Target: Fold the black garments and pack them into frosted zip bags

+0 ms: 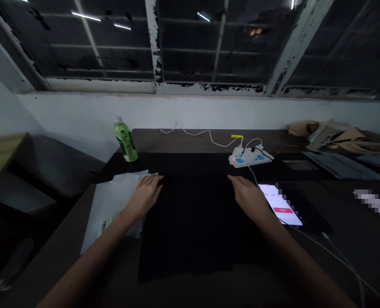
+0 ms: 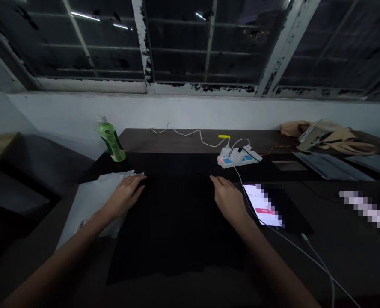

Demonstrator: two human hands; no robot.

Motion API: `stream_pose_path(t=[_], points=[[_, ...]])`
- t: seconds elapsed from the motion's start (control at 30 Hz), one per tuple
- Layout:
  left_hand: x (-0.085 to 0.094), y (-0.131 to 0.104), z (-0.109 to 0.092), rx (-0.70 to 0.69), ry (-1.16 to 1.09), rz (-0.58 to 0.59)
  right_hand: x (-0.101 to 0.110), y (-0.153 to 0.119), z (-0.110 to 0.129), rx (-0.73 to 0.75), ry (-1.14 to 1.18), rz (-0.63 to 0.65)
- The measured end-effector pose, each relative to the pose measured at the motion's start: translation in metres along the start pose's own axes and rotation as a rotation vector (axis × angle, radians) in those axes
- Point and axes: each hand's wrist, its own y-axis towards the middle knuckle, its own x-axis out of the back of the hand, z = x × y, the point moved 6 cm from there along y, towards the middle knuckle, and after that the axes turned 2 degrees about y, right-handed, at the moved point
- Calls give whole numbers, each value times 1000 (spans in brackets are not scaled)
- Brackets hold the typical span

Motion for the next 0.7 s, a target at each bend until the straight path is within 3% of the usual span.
stream_pose_path(t=[0.17,0.33,0.57,0.7], points=[[-1,14,15,-6,23,49,-19,25,3,-48,42,112],[7,19,22,-6,23,76,-26,36,-7,-115,203,89],[44,35,16,47,-32,-60,-7,51,-40,-265,680,68],[45,50,18,125,-67,-147,-4,61,-47,-305,881,86]])
